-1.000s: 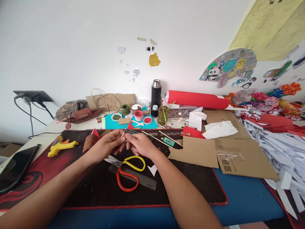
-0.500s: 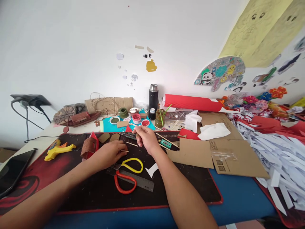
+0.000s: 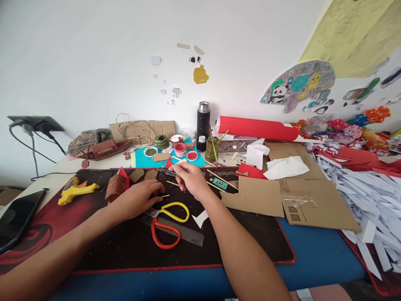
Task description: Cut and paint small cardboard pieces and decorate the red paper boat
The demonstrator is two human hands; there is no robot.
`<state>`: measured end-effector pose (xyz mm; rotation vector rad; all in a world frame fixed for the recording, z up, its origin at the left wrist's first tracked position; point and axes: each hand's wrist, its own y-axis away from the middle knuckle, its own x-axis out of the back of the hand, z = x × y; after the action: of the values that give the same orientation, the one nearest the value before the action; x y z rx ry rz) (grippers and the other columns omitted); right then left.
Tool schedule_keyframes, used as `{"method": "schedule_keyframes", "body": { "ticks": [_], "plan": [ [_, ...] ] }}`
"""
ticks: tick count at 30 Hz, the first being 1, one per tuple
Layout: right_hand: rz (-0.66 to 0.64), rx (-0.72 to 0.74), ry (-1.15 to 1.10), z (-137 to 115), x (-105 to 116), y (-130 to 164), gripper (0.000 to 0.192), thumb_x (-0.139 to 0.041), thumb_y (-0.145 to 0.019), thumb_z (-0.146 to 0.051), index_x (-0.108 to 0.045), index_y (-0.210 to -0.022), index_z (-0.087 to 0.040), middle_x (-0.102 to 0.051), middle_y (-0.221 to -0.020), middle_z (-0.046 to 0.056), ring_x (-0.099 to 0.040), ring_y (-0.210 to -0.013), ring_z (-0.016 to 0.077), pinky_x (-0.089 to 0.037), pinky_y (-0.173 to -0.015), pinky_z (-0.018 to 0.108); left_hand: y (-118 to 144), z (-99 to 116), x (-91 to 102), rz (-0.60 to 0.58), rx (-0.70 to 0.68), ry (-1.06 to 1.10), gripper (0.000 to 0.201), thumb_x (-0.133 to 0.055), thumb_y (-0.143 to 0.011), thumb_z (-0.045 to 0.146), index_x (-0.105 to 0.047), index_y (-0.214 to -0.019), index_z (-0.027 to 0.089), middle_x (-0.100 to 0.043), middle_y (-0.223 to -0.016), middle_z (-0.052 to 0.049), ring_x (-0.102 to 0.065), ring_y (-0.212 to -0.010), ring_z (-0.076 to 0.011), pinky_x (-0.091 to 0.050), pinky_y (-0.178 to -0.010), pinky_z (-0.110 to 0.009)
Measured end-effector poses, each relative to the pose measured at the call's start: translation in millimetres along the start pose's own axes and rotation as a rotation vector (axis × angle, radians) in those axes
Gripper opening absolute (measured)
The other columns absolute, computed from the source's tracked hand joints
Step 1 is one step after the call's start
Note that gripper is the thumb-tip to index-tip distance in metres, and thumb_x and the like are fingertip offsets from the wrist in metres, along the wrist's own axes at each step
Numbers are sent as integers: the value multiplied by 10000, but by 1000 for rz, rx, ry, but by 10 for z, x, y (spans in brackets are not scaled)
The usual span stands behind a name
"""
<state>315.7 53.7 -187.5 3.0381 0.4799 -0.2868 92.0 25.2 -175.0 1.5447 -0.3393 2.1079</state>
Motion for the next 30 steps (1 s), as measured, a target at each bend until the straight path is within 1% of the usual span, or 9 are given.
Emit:
{"method": "schedule_keyframes", "body": {
  "ticks": [7,11,14,16,18,22,25,28,30],
  "plan": [
    [-14,-2,14,27,-43,-3,416,-710,-916,-551,-771,-1035,-157,-522,-543,-85,-437,-408,84,-331,-410,217,-15,-4,10,4,-12,27,93,-624,-949,306,-692,-960,243,-743,-1008,-63,-709,-990,-282,-528,-863,-362],
    [-38,24,8,-33,-87,39,354,-673,-959,-508,-766,-1010,-171,-511,-512,-89,-448,-404,86,-335,-431,218,-79,-70,21,87,-31,40,205,-570,-956,397,-713,-996,255,-761,-1052,-77,-718,-1007,-297,-543,-902,-387],
    [-133,45,-44,-144,-127,109,297,-668,-981,-464,-762,-987,-182,-501,-506,-93,-449,-406,87,-342,-448,222,-218,-68,97,134,-42,74,277,-521,-940,428,-722,-1014,252,-782,-1075,-92,-721,-993,-307,-550,-890,-393],
    [-237,55,-98,-214,-140,154,275,-673,-988,-443,-767,-975,-184,-485,-508,-97,-435,-408,85,-351,-459,227,-345,-34,236,122,-55,128,314,-499,-935,448,-724,-1010,243,-798,-1078,-93,-717,-956,-298,-550,-859,-379],
    [-332,53,-139,-248,-138,179,264,-686,-996,-435,-771,-984,-185,-454,-511,-104,-436,-421,86,-355,-474,231,-480,14,462,132,-54,186,355,-509,-926,485,-726,-1041,229,-806,-1098,-86,-707,-944,-278,-542,-841,-351],
    [-391,20,-115,-197,-124,157,273,-699,-1015,-456,-769,-997,-193,-461,-543,-103,-447,-440,80,-338,-499,230,-727,175,991,399,106,159,459,-534,-899,579,-741,-1085,215,-787,-931,-29,-650,-807,-216,-510,-789,-302],
    [-369,-20,-1,-155,-147,136,277,-698,-1023,-453,-772,-963,-192,-563,-593,-75,-465,-453,77,-349,-512,225,-904,431,1173,403,-13,90,452,-522,-928,586,-756,-1059,223,-763,-882,-11,-619,-743,-188,-496,-742,-287],
    [-385,-44,120,-178,-178,157,251,-703,-1027,-431,-778,-962,-200,-512,-534,-89,-500,-481,94,-402,-558,217,-1088,821,1104,268,-276,43,379,-505,-979,496,-757,-1084,234,-792,-972,-31,-682,-821,-211,-511,-746,-302],
    [-388,-38,154,-190,-185,168,228,-678,-1044,-393,-773,-944,-211,-460,-494,-103,-497,-490,102,-415,-576,214,-1212,1128,997,239,-450,-49,314,-499,-1011,389,-756,-1089,225,-796,-1042,-59,-707,-904,-230,-530,-799,-329]
  ]
}}
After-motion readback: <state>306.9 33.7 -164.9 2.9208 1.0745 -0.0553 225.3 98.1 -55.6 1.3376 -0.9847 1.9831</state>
